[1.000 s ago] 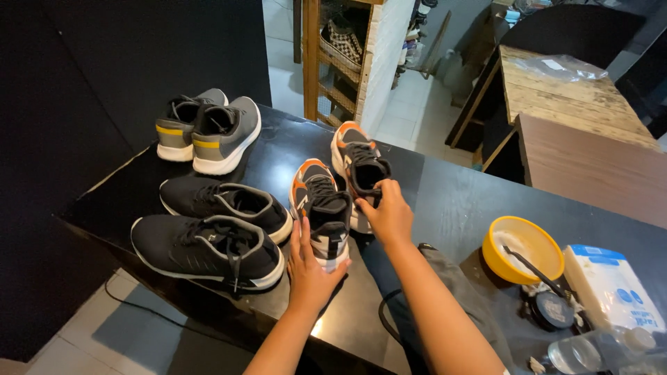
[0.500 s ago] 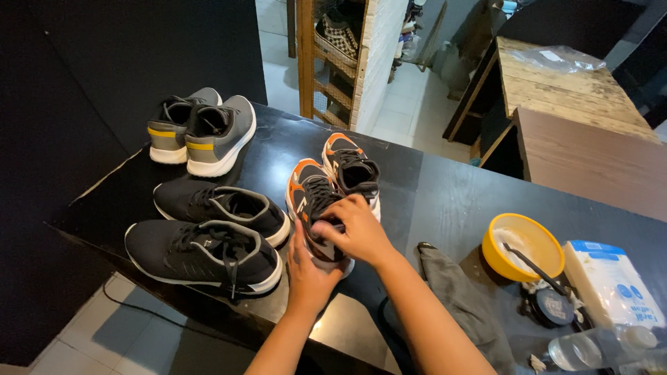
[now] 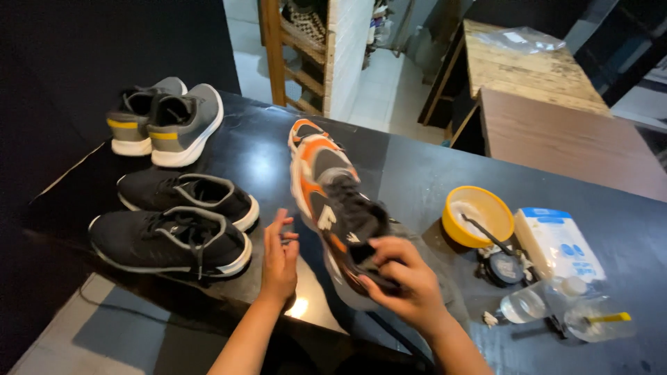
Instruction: The person scrubs the white midsole of a sneaker with a small brush, then switches to a larger sneaker and scrubs its white midsole with a larger brush dipped in a cleaning solution. The person handles the shoes and brushes throughout the process.
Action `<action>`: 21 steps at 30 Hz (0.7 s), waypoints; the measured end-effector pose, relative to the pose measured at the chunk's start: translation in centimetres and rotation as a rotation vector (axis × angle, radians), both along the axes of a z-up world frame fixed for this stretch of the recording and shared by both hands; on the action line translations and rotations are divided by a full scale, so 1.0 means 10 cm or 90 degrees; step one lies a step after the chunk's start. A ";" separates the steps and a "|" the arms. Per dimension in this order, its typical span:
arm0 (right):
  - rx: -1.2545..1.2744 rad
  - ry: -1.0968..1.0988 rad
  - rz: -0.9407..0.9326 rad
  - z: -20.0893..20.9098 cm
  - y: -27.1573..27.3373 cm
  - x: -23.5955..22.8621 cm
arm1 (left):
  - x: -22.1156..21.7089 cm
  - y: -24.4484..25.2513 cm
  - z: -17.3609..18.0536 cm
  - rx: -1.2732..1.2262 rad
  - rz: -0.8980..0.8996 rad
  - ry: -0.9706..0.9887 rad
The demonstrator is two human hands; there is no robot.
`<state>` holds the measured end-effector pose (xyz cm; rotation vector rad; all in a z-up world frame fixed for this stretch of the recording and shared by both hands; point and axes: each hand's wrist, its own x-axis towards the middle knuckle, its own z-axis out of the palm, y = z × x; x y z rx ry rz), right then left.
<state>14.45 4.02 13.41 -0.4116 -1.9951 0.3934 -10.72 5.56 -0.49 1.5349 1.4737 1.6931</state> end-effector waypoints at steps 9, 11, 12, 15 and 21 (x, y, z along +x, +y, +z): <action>-0.121 0.011 -0.291 -0.60 0.31 0.41 | 0.72 0.62 -0.25 -0.165 -0.044 0.371; -0.077 0.022 -0.286 -0.70 0.64 0.32 | 0.70 0.67 -0.26 -0.185 -0.053 0.356; -0.040 0.027 -0.275 -0.76 0.79 0.27 | 0.68 0.66 -0.29 -0.214 -0.060 0.336; -0.040 0.003 -0.234 -0.82 1.10 0.03 | 0.70 0.45 0.15 -0.151 -0.059 0.051; -0.094 0.026 -0.113 -0.94 1.14 -0.35 | 0.47 0.63 -0.31 -0.059 0.035 -0.064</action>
